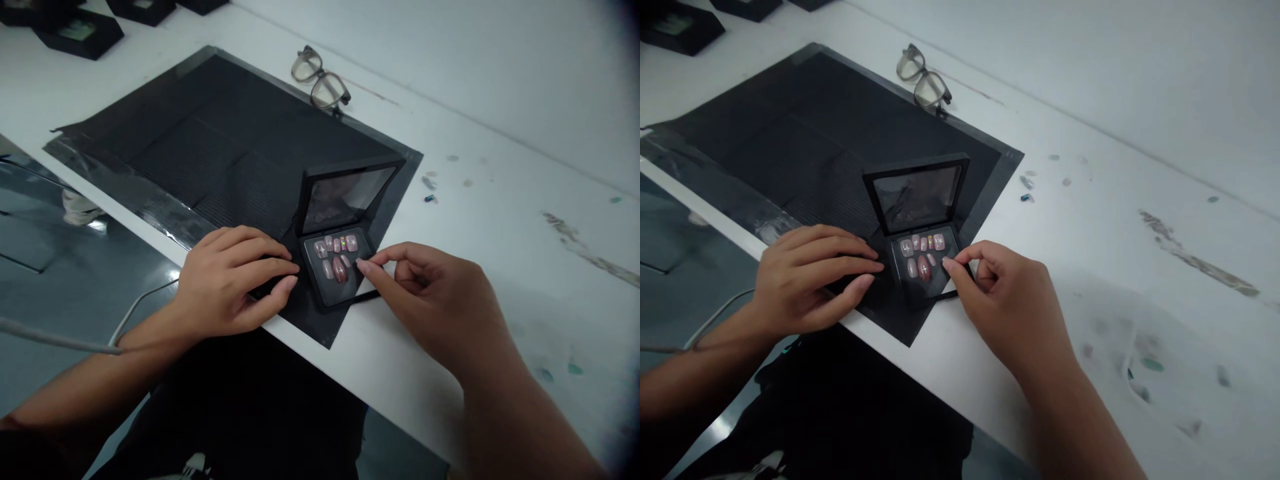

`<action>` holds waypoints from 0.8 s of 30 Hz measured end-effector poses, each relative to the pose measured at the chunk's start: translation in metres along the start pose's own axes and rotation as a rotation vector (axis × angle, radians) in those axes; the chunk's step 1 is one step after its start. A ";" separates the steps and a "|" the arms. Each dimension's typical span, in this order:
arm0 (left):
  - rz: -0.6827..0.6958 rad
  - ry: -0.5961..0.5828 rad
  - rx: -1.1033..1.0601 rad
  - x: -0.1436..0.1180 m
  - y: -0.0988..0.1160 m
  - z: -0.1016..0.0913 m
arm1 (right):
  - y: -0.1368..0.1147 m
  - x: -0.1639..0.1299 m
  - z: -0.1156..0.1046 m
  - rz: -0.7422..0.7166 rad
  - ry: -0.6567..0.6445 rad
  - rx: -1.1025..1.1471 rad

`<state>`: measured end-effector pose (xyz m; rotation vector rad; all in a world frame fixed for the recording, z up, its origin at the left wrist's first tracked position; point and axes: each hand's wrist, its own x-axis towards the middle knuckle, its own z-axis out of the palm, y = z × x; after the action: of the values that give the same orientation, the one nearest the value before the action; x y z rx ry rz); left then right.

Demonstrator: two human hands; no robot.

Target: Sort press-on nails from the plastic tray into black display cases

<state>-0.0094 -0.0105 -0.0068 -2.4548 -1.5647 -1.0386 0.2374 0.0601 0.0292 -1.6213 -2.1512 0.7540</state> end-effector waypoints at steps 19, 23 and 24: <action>0.001 -0.007 -0.003 0.000 0.000 -0.001 | 0.003 -0.007 0.002 -0.059 0.043 -0.010; 0.003 -0.001 -0.006 0.000 0.000 -0.001 | 0.005 -0.006 0.006 -0.124 0.079 -0.032; 0.004 -0.001 -0.005 0.000 0.000 -0.001 | 0.005 -0.006 0.006 -0.138 0.082 -0.038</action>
<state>-0.0096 -0.0114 -0.0064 -2.4610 -1.5585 -1.0424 0.2394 0.0542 0.0214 -1.4767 -2.2048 0.5984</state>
